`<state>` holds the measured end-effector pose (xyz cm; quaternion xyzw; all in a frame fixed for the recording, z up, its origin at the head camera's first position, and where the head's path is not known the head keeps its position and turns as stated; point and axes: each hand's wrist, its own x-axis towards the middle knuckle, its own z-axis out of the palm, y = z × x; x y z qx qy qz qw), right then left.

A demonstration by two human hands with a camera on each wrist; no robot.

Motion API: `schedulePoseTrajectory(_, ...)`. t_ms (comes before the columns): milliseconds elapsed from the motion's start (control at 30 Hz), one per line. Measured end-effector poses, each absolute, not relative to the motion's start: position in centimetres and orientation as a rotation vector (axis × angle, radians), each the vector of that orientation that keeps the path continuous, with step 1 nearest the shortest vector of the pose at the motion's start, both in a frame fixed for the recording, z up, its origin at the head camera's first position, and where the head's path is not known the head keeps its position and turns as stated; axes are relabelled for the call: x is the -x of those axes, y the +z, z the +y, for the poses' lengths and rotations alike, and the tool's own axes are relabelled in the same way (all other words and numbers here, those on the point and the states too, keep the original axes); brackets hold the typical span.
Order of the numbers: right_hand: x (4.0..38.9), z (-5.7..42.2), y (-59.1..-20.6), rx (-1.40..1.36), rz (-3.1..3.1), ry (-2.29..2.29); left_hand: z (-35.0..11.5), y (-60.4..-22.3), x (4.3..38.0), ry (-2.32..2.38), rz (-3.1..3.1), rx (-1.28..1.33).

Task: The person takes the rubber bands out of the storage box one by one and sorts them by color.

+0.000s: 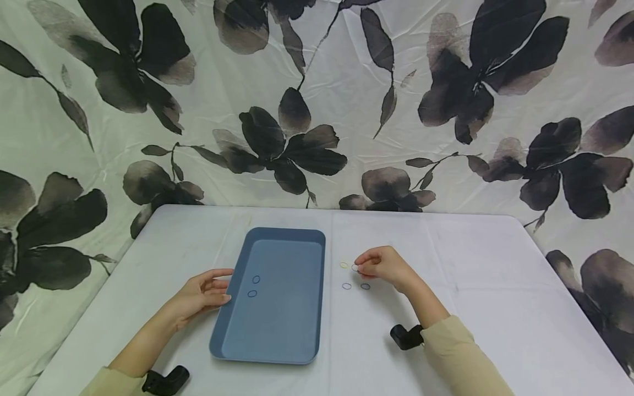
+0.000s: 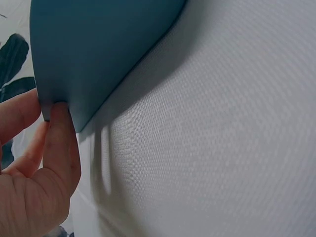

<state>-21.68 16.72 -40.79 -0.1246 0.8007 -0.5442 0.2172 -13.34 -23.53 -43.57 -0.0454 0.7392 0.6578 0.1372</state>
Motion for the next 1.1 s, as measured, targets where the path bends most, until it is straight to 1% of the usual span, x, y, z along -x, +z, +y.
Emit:
schedulePoseTrajectory(533, 21.3, 19.0, -41.8, 0.269, 2.213, -1.507, -23.5, -43.4, 13.3, 1.902, 2.131, 0.129)
schedulePoseTrajectory(1100, 20.5, 19.9, -42.5, 0.213, 2.203, -1.507, -23.5, -43.3, 13.2, 1.908, 2.125, 0.127)
